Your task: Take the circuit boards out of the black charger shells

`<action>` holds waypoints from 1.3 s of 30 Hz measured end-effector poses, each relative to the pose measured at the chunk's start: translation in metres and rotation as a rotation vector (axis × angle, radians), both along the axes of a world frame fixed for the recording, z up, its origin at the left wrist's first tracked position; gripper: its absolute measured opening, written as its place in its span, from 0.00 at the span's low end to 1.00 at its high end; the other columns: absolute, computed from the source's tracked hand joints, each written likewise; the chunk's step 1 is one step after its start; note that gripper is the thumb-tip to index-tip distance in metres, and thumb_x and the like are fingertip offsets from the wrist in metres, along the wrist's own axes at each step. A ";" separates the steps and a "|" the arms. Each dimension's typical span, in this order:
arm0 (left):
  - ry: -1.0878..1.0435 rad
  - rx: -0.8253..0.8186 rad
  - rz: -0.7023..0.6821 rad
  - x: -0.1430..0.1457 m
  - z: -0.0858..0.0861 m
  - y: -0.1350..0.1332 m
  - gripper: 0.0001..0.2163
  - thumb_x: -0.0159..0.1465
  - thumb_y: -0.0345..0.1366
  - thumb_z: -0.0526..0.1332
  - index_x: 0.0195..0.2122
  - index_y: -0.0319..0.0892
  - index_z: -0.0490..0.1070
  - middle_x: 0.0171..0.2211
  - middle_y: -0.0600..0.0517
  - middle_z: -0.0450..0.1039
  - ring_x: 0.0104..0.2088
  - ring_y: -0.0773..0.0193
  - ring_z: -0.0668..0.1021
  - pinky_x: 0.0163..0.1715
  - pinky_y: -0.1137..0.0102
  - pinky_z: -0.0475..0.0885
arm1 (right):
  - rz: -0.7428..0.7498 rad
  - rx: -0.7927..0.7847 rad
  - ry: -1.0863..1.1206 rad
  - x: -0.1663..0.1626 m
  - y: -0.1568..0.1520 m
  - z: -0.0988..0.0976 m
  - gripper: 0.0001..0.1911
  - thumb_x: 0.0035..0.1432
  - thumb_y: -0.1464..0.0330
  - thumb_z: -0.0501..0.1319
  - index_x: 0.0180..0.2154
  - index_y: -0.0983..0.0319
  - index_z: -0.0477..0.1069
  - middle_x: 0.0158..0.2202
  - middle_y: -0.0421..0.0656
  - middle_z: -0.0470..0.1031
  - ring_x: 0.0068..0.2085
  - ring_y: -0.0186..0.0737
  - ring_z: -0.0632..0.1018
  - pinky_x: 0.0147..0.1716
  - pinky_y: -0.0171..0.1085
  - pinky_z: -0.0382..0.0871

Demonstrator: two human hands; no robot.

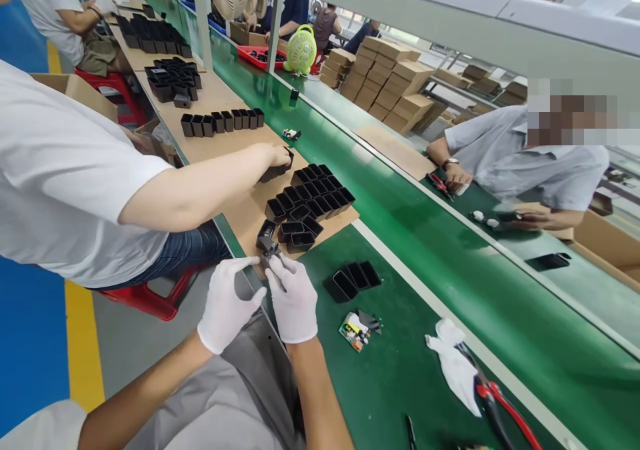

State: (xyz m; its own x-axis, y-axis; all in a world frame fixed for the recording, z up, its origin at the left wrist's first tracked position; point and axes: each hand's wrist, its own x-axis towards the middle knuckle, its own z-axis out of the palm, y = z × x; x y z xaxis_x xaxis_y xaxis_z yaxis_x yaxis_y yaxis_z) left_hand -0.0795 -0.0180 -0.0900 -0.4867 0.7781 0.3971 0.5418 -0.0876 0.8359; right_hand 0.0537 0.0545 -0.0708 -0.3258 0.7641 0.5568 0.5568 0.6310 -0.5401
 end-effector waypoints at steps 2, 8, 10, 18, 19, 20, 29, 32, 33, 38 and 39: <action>0.040 -0.035 0.045 0.009 -0.001 0.015 0.27 0.56 0.30 0.73 0.57 0.45 0.73 0.55 0.41 0.81 0.57 0.40 0.82 0.61 0.43 0.74 | -0.004 -0.031 0.010 0.003 -0.001 0.008 0.17 0.69 0.68 0.67 0.58 0.59 0.81 0.49 0.50 0.87 0.47 0.45 0.89 0.52 0.42 0.86; 0.065 -0.129 -0.011 0.012 0.006 0.031 0.27 0.55 0.38 0.78 0.55 0.44 0.75 0.53 0.42 0.83 0.57 0.38 0.83 0.62 0.41 0.67 | 0.202 -0.129 -0.106 0.020 0.017 0.065 0.34 0.60 0.80 0.61 0.66 0.58 0.75 0.55 0.49 0.84 0.54 0.47 0.87 0.58 0.48 0.85; 0.061 -0.154 -0.119 0.005 0.012 0.024 0.28 0.50 0.40 0.81 0.51 0.46 0.77 0.50 0.46 0.84 0.54 0.41 0.84 0.61 0.42 0.68 | 0.330 -0.149 -0.161 0.024 0.025 0.086 0.41 0.53 0.84 0.58 0.66 0.54 0.77 0.65 0.48 0.79 0.65 0.48 0.82 0.66 0.51 0.79; -0.008 -0.169 -0.358 -0.019 0.027 -0.005 0.38 0.33 0.43 0.89 0.46 0.49 0.77 0.43 0.52 0.83 0.45 0.48 0.83 0.46 0.55 0.80 | 0.540 -0.392 -0.233 0.036 0.030 0.121 0.23 0.67 0.72 0.67 0.60 0.52 0.80 0.55 0.41 0.87 0.57 0.47 0.87 0.62 0.52 0.83; -0.019 -0.169 -0.348 -0.019 0.028 -0.006 0.38 0.34 0.43 0.89 0.47 0.49 0.77 0.43 0.52 0.83 0.45 0.48 0.83 0.46 0.55 0.80 | 0.460 -0.335 -0.203 0.038 0.025 0.120 0.20 0.67 0.72 0.68 0.58 0.53 0.81 0.53 0.42 0.88 0.54 0.47 0.88 0.59 0.51 0.84; -0.031 -0.169 -0.328 -0.019 0.028 -0.006 0.39 0.36 0.43 0.89 0.49 0.49 0.76 0.44 0.51 0.83 0.46 0.48 0.83 0.46 0.55 0.81 | 0.374 -0.258 -0.163 0.040 0.018 0.117 0.16 0.67 0.72 0.68 0.54 0.54 0.82 0.50 0.42 0.88 0.51 0.46 0.88 0.57 0.50 0.85; 0.090 0.045 -0.019 0.006 0.026 -0.007 0.32 0.46 0.43 0.85 0.49 0.48 0.74 0.41 0.50 0.81 0.47 0.47 0.83 0.51 0.52 0.82 | 0.041 0.059 -0.145 0.038 -0.066 0.061 0.25 0.70 0.68 0.70 0.66 0.56 0.73 0.52 0.50 0.85 0.50 0.49 0.86 0.50 0.50 0.85; 0.132 0.096 -0.030 0.011 0.024 -0.009 0.25 0.53 0.38 0.79 0.50 0.49 0.73 0.42 0.51 0.82 0.44 0.50 0.84 0.49 0.54 0.82 | -0.010 0.077 -0.150 0.032 -0.073 0.056 0.21 0.71 0.69 0.68 0.63 0.55 0.75 0.51 0.49 0.85 0.49 0.49 0.86 0.48 0.50 0.85; 0.136 0.105 -0.034 0.012 0.023 -0.009 0.23 0.54 0.37 0.77 0.50 0.49 0.73 0.42 0.51 0.83 0.44 0.51 0.84 0.49 0.55 0.82 | -0.019 0.058 -0.130 0.031 -0.074 0.056 0.19 0.72 0.69 0.68 0.61 0.55 0.76 0.51 0.49 0.85 0.49 0.49 0.86 0.49 0.49 0.85; 0.104 0.100 -0.014 0.021 0.021 -0.012 0.23 0.53 0.34 0.76 0.49 0.47 0.74 0.41 0.51 0.82 0.42 0.53 0.83 0.45 0.58 0.81 | -0.153 0.061 -0.001 0.030 -0.082 0.057 0.19 0.68 0.67 0.73 0.58 0.58 0.77 0.51 0.49 0.85 0.51 0.46 0.86 0.51 0.45 0.84; 0.093 0.101 -0.005 0.024 0.021 -0.012 0.23 0.53 0.33 0.76 0.49 0.47 0.74 0.40 0.51 0.82 0.41 0.53 0.82 0.44 0.58 0.81 | -0.191 0.099 0.000 0.031 -0.083 0.057 0.20 0.66 0.67 0.75 0.57 0.59 0.77 0.51 0.49 0.86 0.50 0.46 0.87 0.50 0.45 0.84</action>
